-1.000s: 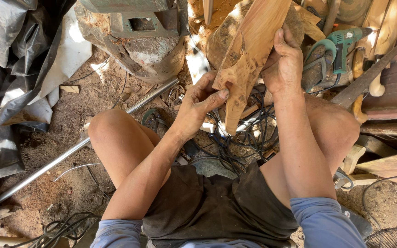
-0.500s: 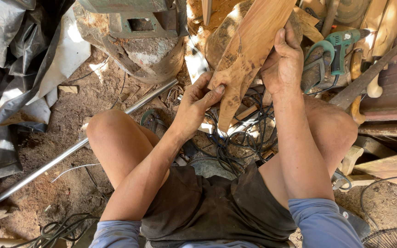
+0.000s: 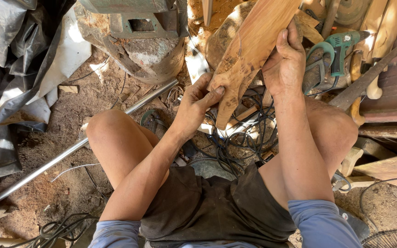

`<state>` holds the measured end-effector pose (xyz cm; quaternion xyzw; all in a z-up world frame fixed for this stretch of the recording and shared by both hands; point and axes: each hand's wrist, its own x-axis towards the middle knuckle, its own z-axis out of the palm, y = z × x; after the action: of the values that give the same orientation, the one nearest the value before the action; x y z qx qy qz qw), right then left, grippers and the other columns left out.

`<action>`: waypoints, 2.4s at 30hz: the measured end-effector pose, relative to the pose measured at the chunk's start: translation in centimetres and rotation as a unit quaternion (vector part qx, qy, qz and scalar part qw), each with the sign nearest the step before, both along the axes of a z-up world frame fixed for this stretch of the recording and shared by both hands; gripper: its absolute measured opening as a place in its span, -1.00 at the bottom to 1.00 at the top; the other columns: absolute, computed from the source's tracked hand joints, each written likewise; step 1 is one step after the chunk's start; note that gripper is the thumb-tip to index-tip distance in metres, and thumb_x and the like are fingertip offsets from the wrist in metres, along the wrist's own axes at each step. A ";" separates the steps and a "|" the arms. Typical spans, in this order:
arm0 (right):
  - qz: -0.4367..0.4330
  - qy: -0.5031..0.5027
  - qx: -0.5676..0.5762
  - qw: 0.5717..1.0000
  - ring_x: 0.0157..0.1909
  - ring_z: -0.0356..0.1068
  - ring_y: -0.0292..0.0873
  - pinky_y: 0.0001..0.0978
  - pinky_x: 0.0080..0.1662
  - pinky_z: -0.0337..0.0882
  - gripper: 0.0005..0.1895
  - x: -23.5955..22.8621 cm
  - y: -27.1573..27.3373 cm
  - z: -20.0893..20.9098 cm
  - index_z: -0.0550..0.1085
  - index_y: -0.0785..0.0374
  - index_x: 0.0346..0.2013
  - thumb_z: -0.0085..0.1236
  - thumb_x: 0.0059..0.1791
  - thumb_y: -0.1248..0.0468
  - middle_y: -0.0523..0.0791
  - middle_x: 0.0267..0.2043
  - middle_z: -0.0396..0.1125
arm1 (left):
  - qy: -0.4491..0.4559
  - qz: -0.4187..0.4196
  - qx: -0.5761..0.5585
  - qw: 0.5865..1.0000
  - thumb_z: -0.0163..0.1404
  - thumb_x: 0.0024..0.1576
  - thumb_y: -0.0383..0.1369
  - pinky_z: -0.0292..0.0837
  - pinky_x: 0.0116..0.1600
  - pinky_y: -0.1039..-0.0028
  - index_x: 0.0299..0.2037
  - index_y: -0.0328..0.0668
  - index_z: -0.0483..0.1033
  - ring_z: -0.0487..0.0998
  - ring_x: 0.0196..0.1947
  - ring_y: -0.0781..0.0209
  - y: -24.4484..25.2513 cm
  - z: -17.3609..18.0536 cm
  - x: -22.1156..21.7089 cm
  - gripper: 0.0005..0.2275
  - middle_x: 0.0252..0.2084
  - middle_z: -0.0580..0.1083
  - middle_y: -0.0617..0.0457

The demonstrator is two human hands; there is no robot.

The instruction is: The person sits on the floor and uses a grinding machine to shape a wooden piece. They repeatedly press the wood against the rotating grinding wheel, adjusting its position to smooth and contour the surface.

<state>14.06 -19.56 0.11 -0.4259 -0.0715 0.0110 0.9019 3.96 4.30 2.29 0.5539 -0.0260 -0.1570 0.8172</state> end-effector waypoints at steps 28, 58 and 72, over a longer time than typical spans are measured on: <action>-0.038 -0.010 0.025 0.999 0.31 0.34 -0.15 -0.12 0.40 0.38 -0.73 -0.6 0.9 1.6 0.46 0.15 0.17 0.16 0.17 0.28 -0.18 0.20 0.39 | -0.084 0.000 0.192 0.978 0.06 0.22 -0.42 0.46 0.18 0.37 0.28 -0.43 0.30 0.55 0.04 0.13 -0.9 -0.3 -0.9 -0.57 0.05 0.54 -0.19; -0.079 0.031 -0.395 0.915 -0.17 0.38 -0.18 -0.33 -0.08 0.42 -0.69 -7.3 5.0 1.5 0.48 0.43 0.00 0.14 -0.02 0.37 -0.06 -0.18 0.38 | -0.116 -0.040 0.471 0.873 0.37 -0.21 0.00 0.44 0.17 0.01 0.29 -0.39 0.07 0.40 0.06 -0.18 -3.6 -2.1 2.3 -0.03 0.08 0.35 -0.29; 0.035 -0.024 -0.143 0.989 0.61 -0.01 -0.11 -0.24 0.57 0.03 -0.43 -1.0 6.8 0.4 0.09 0.36 0.52 -0.10 0.25 0.21 -0.05 0.62 -0.02 | -0.019 -0.071 0.430 0.900 0.03 -0.01 -0.22 0.40 0.24 0.02 0.37 -0.64 -0.12 0.40 0.08 -0.41 -4.0 -4.6 0.3 -0.17 0.10 0.25 -0.53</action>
<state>13.04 -12.75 0.54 -0.5475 -0.1054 0.0429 0.8290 4.30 0.33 -2.31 0.8511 -0.0108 -0.2002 0.4853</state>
